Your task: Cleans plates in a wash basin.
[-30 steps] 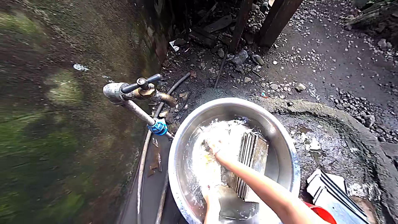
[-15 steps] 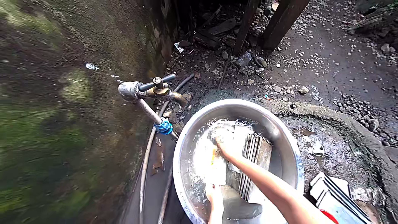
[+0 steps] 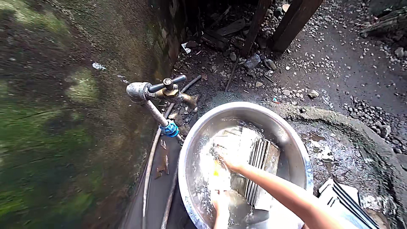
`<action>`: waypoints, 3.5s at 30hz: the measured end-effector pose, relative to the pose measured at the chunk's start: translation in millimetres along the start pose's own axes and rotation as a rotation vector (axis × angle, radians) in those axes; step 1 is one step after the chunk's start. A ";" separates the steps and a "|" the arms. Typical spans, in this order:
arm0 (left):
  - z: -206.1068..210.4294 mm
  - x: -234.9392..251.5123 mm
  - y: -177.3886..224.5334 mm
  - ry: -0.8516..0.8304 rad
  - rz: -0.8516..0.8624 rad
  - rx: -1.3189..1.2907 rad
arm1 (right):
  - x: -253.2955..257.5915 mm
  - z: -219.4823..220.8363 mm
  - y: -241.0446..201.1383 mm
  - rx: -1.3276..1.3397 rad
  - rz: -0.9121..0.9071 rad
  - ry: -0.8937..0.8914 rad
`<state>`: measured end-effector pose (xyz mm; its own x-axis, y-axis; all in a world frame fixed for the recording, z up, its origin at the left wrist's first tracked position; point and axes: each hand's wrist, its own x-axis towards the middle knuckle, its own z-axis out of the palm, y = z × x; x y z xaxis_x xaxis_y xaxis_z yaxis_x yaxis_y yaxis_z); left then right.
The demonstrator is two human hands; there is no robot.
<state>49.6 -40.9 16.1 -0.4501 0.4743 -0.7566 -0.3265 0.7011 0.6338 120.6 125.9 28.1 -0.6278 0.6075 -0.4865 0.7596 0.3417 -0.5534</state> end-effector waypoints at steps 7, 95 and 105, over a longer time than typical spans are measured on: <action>-1.8 1.9 1.3 -0.019 0.044 0.023 | 24.7 -15.8 -3.8 -0.082 0.242 0.084; 1.7 -0.5 8.2 -0.024 -0.068 0.166 | -0.5 9.6 -14.5 0.001 0.430 0.274; 5.1 -0.4 2.0 -0.033 -0.016 0.078 | -3.7 7.5 6.0 -0.028 0.318 0.314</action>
<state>53.3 -36.9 16.9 -0.4176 0.4788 -0.7722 -0.2675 0.7474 0.6081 126.2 120.4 21.6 -0.2837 0.8725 -0.3979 0.9133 0.1194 -0.3893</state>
